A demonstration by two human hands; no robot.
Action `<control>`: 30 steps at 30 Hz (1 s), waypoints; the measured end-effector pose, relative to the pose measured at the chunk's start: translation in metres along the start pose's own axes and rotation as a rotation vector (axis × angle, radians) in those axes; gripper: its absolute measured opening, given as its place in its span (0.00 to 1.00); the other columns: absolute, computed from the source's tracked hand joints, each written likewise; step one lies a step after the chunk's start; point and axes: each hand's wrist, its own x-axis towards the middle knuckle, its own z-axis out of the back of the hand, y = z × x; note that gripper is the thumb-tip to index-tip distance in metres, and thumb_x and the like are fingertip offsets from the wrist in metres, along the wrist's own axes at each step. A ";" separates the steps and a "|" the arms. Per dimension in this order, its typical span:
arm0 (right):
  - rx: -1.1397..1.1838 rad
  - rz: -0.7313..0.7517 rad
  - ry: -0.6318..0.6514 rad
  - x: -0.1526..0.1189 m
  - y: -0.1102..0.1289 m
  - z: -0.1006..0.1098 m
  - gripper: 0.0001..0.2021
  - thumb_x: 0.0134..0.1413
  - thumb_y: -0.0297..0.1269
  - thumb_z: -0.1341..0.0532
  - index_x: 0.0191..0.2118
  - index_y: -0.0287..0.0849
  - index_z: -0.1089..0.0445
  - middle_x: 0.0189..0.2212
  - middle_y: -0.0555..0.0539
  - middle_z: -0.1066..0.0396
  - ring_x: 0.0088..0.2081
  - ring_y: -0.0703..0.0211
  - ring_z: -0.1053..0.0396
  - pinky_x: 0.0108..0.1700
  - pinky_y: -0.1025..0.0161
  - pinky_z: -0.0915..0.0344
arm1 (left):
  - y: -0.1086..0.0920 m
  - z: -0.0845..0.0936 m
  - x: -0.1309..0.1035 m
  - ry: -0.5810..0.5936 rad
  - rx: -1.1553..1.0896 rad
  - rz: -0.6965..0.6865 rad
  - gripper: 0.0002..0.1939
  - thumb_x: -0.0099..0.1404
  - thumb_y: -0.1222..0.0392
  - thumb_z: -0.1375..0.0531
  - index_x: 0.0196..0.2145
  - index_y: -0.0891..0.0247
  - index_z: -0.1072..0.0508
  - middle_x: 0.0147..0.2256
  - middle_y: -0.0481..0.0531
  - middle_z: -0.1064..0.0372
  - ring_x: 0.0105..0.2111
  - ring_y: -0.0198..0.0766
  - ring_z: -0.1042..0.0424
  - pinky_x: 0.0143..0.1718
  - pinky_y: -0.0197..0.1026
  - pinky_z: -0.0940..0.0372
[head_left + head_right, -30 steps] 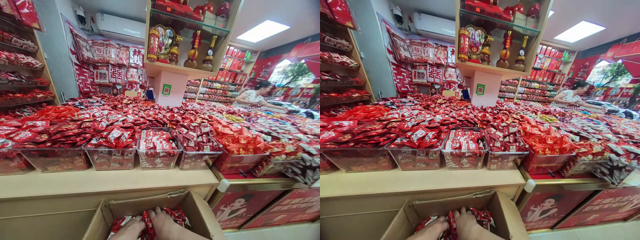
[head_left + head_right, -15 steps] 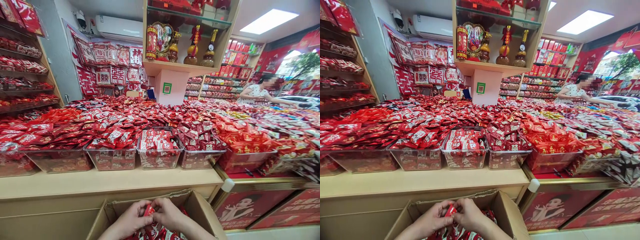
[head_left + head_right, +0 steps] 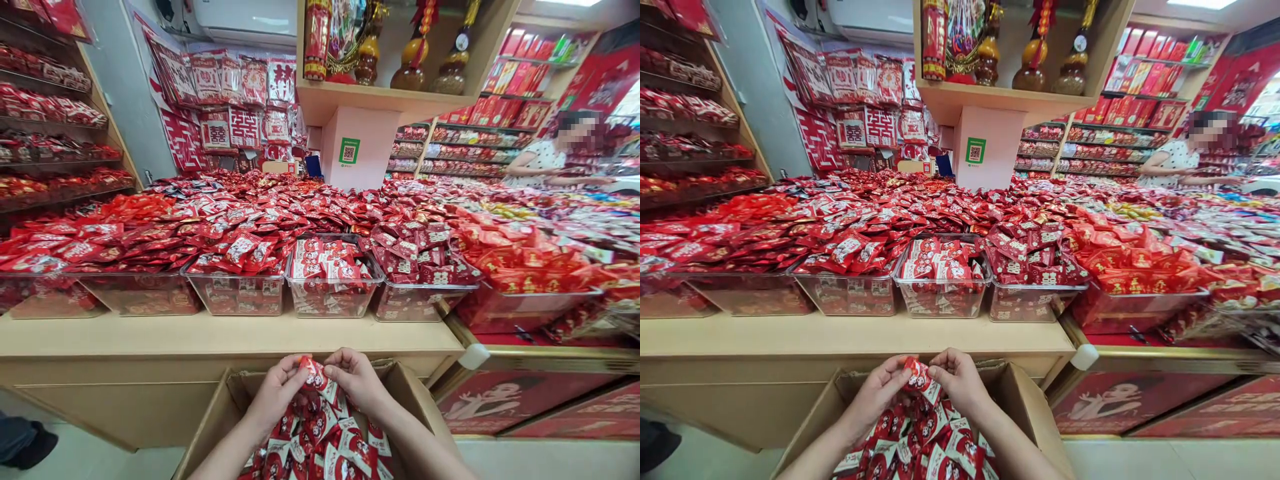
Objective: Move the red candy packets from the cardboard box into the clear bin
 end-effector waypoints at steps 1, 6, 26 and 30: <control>-0.012 0.010 -0.014 0.001 -0.001 0.000 0.12 0.38 0.42 0.38 0.25 0.38 0.38 0.19 0.53 0.37 0.22 0.67 0.40 0.25 0.68 0.42 | 0.001 -0.001 0.000 0.001 -0.018 -0.013 0.17 0.52 0.56 0.40 0.39 0.63 0.36 0.31 0.50 0.29 0.28 0.36 0.31 0.24 0.34 0.38; -0.090 0.027 0.111 -0.004 0.002 -0.004 0.12 0.39 0.39 0.38 0.30 0.38 0.37 0.22 0.52 0.36 0.25 0.65 0.38 0.28 0.67 0.42 | 0.009 -0.004 0.002 -0.075 -0.098 -0.071 0.15 0.52 0.58 0.40 0.36 0.61 0.41 0.28 0.46 0.32 0.28 0.35 0.32 0.30 0.37 0.38; -0.223 0.160 0.143 -0.003 -0.004 -0.008 0.08 0.41 0.37 0.40 0.29 0.39 0.35 0.23 0.51 0.34 0.27 0.64 0.38 0.30 0.68 0.41 | 0.013 0.008 0.001 0.090 0.257 -0.163 0.21 0.52 0.61 0.41 0.44 0.61 0.40 0.22 0.42 0.38 0.25 0.32 0.38 0.29 0.34 0.43; -0.460 0.269 0.039 -0.010 0.018 -0.006 0.06 0.44 0.36 0.42 0.23 0.39 0.34 0.21 0.50 0.34 0.25 0.64 0.38 0.29 0.68 0.42 | 0.012 0.009 0.000 0.101 0.233 -0.179 0.23 0.55 0.55 0.44 0.48 0.59 0.43 0.25 0.44 0.37 0.28 0.33 0.37 0.32 0.34 0.42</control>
